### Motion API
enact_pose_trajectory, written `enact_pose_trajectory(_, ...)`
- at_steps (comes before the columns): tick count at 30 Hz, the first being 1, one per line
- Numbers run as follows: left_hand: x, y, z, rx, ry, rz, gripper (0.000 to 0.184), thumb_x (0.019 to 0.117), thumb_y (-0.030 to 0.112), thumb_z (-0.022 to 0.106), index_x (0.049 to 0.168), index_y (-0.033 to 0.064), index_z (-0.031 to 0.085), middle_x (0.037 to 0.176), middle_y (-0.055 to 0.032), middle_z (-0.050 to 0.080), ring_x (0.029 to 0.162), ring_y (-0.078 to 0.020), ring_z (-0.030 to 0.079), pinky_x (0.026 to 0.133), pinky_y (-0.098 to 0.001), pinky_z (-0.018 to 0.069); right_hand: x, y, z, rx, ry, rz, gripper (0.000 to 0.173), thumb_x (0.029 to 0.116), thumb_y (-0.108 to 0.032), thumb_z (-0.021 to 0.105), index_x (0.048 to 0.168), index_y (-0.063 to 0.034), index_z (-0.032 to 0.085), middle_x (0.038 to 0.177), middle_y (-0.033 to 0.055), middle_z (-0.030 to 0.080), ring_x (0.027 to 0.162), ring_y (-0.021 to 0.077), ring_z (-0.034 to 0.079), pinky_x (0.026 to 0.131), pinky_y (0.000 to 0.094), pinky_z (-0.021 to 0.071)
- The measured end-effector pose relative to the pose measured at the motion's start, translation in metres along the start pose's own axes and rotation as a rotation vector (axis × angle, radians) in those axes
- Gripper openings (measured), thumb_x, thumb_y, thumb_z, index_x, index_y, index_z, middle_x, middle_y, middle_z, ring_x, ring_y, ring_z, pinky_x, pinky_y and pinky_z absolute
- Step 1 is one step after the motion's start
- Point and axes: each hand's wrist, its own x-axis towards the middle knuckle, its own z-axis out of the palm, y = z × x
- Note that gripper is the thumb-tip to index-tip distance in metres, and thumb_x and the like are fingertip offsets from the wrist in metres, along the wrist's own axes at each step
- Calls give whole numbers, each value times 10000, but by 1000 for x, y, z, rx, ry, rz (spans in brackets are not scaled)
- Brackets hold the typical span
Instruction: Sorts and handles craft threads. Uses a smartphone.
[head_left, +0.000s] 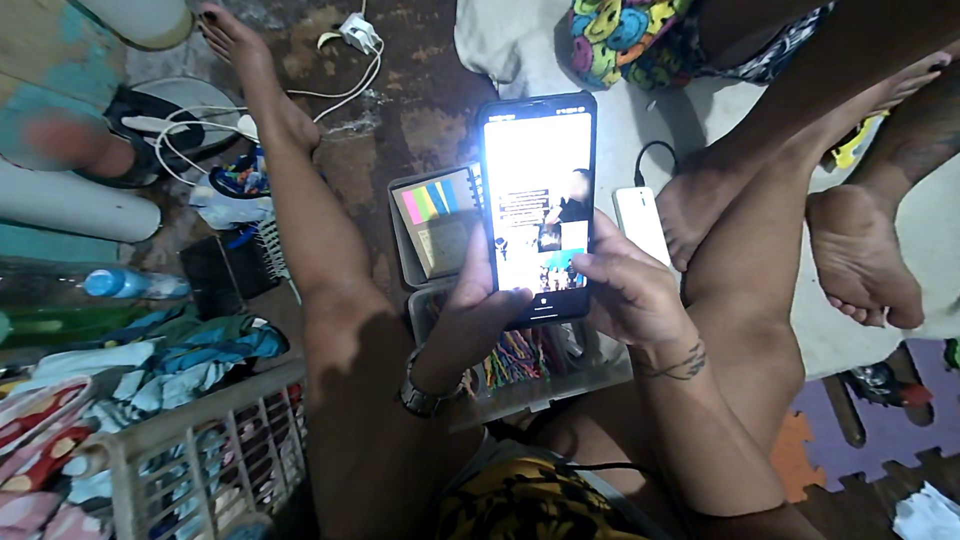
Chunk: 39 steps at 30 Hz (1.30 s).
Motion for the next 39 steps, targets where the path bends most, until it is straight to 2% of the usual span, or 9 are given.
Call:
enact_pose_trajectory(6, -1, 0, 0, -1, -15, 6, 723, 886, -38, 513, 1486, 275, 259, 1237, 57, 642, 947, -70, 705, 730, -234, 616, 0, 0, -1, 23, -6, -5, 472, 966, -84, 377, 1422, -199, 418, 1169, -1, 664, 1022, 93, 681, 879, 303, 591)
enact_pose_trajectory(11, 0, -2, -1, -6, -23, -8, 708, 911, -17, 519, 1499, 267, 244, 1221, 29, 656, 906, -91, 716, 671, -240, 620, 0, 1, -3, 35, -25, -21, 472, 965, -84, 396, 1422, -195, 432, 1181, 5, 664, 1026, 94, 679, 882, 304, 590)
enact_pose_trajectory(16, 2, -11, -8, 19, -40, -14, 804, 916, -22, 518, 1592, 212, 153, 1330, -58, 600, 1066, -143, 678, 826, -297, 604, 0, 1, -2, 55, -27, -16, 458, 970, -81, 394, 1412, -191, 439, 1175, 14, 666, 1026, 104, 682, 877, 313, 595)
enact_pose_trajectory(20, -1, 0, 2, -14, -8, 7, 720, 904, -27, 526, 1497, 273, 249, 1233, 51, 648, 936, -82, 711, 698, -242, 621, 0, 1, -2, 53, -23, -19, 470, 963, -68, 389, 1415, -192, 434, 1174, 10, 665, 1027, 100, 680, 886, 307, 590)
enact_pose_trajectory(23, 0, -1, 1, 2, -3, 2, 717, 901, -18, 520, 1497, 269, 243, 1222, 31, 654, 925, -92, 717, 677, -242, 622, 0, 1, -2, 46, -19, -21, 470, 961, -69, 393, 1414, -186, 437, 1168, 11, 666, 1028, 98, 680, 890, 305, 588)
enact_pose_trajectory(26, 2, -11, -8, 16, -47, -17, 794, 923, -18, 515, 1592, 217, 157, 1325, -73, 601, 1054, -163, 684, 812, -306, 608, 0, 1, -2, 54, -19, -22, 471, 961, -75, 388, 1419, -176, 436, 1173, 26, 662, 1031, 107, 677, 892, 314, 588)
enact_pose_trajectory(30, 1, -5, -1, 2, -11, 3, 697, 898, -29, 510, 1481, 248, 244, 1192, 20, 664, 882, -92, 717, 645, -239, 619, 0, 1, -2, 52, -22, -24, 463, 966, -65, 386, 1410, -184, 438, 1172, 12, 667, 1028, 99, 682, 893, 307, 589)
enact_pose_trajectory(33, 1, -11, -7, -8, -39, -14, 789, 911, -20, 523, 1580, 221, 180, 1278, -62, 625, 974, -146, 699, 738, -279, 610, 0, 1, -2, 53, -23, -17, 462, 967, -67, 385, 1411, -179, 444, 1174, 20, 666, 1028, 101, 680, 896, 307, 587)
enact_pose_trajectory(39, -1, -1, 2, -22, 1, -3, 725, 897, -37, 515, 1500, 259, 243, 1222, 33, 655, 914, -90, 715, 667, -244, 621, 0, 1, -2, 46, -11, -9, 485, 954, -59, 379, 1421, -180, 427, 1177, 17, 664, 1026, 102, 681, 888, 311, 590)
